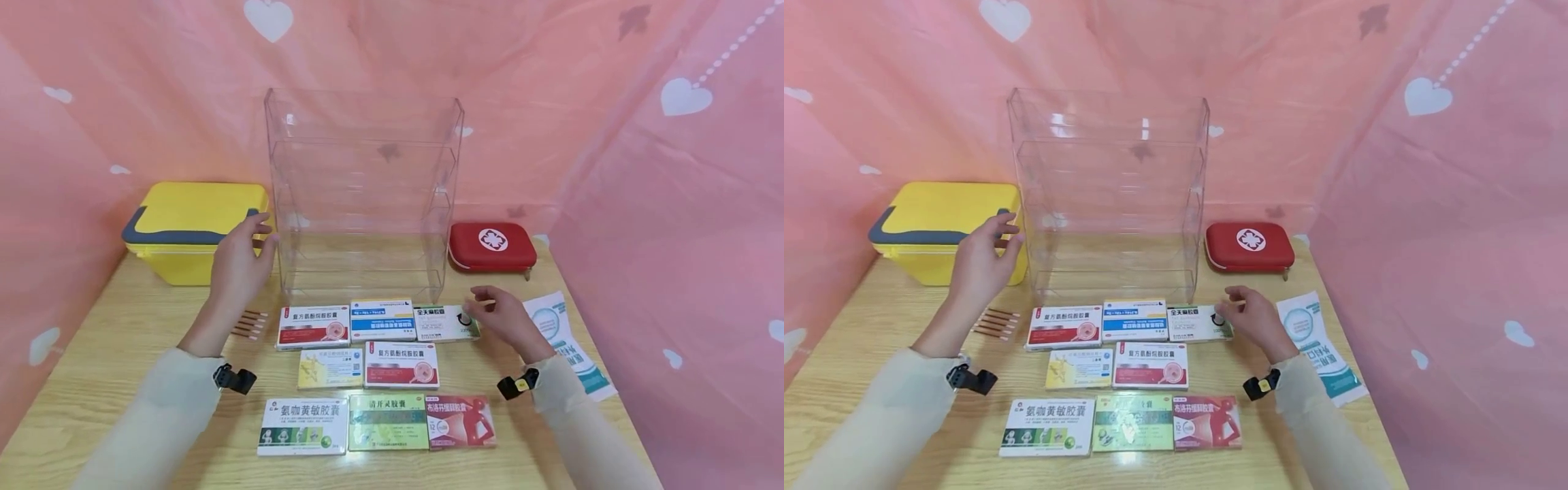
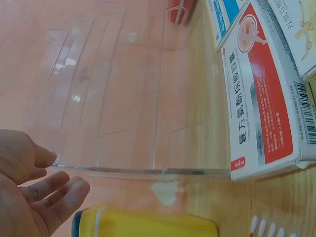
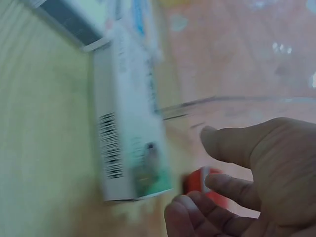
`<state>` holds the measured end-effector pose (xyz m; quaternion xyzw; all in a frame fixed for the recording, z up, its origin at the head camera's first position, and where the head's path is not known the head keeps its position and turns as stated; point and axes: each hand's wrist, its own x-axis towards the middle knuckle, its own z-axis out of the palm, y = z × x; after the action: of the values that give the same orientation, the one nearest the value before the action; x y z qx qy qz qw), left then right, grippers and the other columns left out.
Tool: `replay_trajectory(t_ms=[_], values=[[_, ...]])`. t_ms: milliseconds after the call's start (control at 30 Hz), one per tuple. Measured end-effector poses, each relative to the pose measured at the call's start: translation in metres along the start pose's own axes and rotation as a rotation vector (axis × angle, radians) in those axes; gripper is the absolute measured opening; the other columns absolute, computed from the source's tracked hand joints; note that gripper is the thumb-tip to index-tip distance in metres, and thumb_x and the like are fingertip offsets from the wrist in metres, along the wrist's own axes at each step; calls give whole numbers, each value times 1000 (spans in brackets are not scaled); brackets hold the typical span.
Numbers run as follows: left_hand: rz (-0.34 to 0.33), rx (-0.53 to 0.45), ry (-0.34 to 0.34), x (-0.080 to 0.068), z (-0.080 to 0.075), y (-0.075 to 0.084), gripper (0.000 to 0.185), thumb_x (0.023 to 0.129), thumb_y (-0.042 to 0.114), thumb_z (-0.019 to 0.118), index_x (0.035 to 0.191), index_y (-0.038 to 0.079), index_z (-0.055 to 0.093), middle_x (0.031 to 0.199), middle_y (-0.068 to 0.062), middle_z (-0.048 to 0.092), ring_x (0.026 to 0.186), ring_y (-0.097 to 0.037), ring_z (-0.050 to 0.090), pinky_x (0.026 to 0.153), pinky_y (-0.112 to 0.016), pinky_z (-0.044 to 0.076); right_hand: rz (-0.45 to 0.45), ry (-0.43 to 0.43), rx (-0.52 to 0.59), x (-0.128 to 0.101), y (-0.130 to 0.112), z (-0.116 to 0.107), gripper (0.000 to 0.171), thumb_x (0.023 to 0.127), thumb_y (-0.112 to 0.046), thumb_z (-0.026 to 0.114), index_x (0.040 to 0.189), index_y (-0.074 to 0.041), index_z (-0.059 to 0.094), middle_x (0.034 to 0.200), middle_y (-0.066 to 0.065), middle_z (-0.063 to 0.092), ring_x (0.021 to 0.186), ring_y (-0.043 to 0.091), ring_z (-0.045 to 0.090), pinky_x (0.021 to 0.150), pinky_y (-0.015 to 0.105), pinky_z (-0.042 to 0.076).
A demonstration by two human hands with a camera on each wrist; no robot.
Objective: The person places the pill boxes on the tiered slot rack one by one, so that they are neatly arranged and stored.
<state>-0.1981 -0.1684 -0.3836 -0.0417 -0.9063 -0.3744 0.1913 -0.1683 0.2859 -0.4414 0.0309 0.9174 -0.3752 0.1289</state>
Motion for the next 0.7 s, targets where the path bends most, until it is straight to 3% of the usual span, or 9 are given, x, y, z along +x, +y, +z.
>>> replay_trajectory(t_ms=[267, 433, 700], values=[[-22, -23, 5, 8, 11, -2, 39, 101, 9, 63, 138, -1, 58, 113, -18, 66, 92, -34, 68, 72, -46, 56, 33, -12, -72, 5, 29, 14, 55, 95, -37, 74, 140, -10, 58, 122, 12, 60, 108, 30, 55, 86, 38, 52], [-10, -17, 12, 8, 11, -3, 37, 99, 5, 64, 135, -3, 60, 106, -18, 65, 90, -34, 66, 71, -47, 56, 7, 25, -14, -3, 31, 15, 48, 94, -30, 76, 133, -11, 57, 112, 10, 57, 102, 28, 54, 78, 34, 52], [-32, -10, 26, 7, 7, -4, 35, 100, 7, 64, 135, 1, 61, 105, -17, 66, 86, -31, 64, 66, -42, 51, -175, 199, 19, -16, 27, 15, 37, 91, -23, 80, 119, -14, 58, 111, 7, 61, 95, 26, 60, 81, 39, 56]])
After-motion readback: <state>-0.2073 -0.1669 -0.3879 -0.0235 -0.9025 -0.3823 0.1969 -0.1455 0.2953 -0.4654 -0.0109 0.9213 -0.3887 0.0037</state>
